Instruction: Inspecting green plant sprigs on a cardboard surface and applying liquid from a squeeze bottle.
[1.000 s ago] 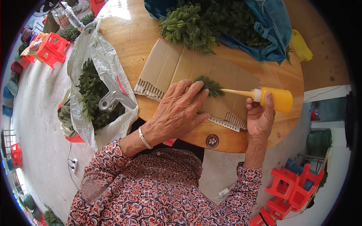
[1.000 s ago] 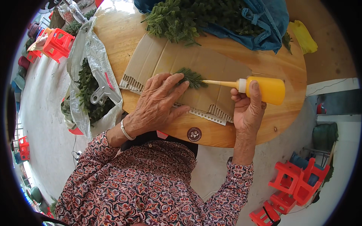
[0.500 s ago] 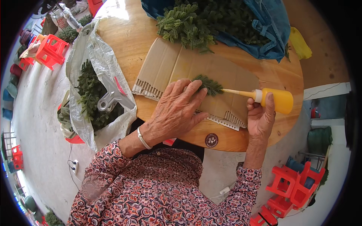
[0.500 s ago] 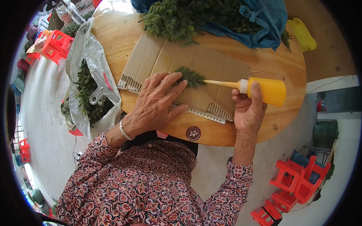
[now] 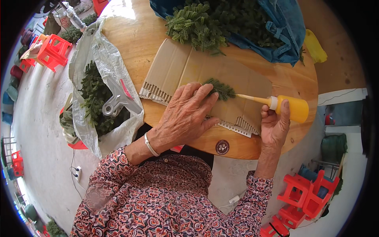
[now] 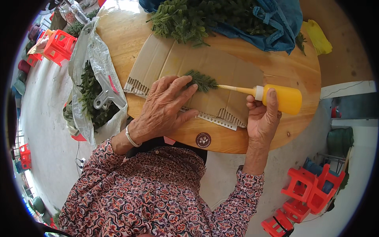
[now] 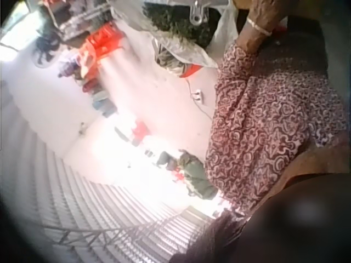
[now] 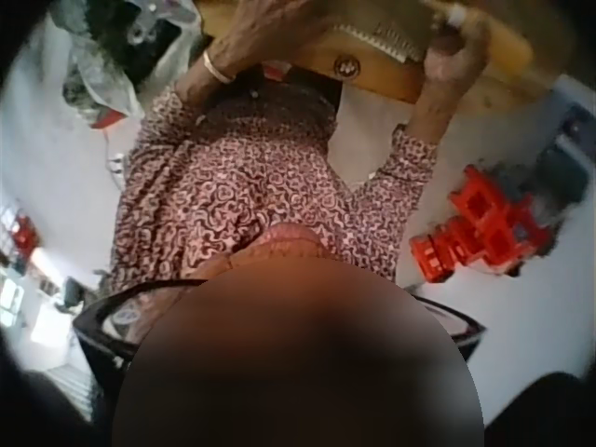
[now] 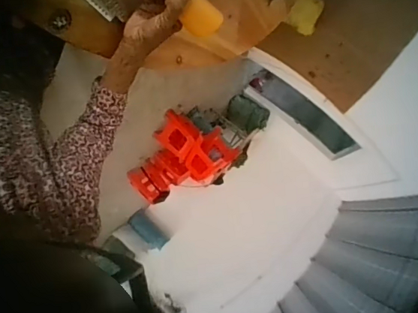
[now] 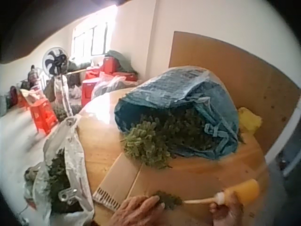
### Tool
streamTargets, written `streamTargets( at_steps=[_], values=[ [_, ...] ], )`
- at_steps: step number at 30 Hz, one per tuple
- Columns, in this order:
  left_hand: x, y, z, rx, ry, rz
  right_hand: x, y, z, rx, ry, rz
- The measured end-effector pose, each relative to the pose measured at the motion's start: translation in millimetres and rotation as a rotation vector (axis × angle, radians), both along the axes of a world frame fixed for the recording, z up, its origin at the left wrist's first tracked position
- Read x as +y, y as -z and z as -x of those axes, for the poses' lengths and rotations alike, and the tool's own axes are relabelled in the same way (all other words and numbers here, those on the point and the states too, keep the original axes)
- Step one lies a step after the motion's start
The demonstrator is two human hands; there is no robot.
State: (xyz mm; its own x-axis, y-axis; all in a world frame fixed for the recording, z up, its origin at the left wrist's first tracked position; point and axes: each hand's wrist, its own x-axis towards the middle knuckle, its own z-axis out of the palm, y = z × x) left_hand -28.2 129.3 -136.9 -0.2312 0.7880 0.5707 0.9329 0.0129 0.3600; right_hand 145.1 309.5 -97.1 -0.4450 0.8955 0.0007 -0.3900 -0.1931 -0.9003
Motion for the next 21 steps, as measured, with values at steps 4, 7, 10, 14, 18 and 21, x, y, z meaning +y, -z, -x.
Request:
streamTargets(
  at_steps=[4,7,10,14,18,21],
  values=[
    [0,0,0,-0.006,0.001,0.004,1,2,-4,0.012,0.003,0.014],
    [1,0,-1,-0.008,0.002,0.001,1,4,-6,-0.002,0.040,0.007],
    [3,-1,1,-0.017,-0.013,-0.008,4,4,-6,0.053,0.044,0.052],
    [9,-2,8,-0.042,-0.049,-0.034,14,4,-9,0.230,0.025,0.198],
    [25,6,21,-0.016,-0.128,-0.064,26,11,-19,0.243,0.021,0.188],
    [27,11,29,0.052,-0.154,-0.041,33,18,-20,0.253,0.009,0.194]
  ],
)
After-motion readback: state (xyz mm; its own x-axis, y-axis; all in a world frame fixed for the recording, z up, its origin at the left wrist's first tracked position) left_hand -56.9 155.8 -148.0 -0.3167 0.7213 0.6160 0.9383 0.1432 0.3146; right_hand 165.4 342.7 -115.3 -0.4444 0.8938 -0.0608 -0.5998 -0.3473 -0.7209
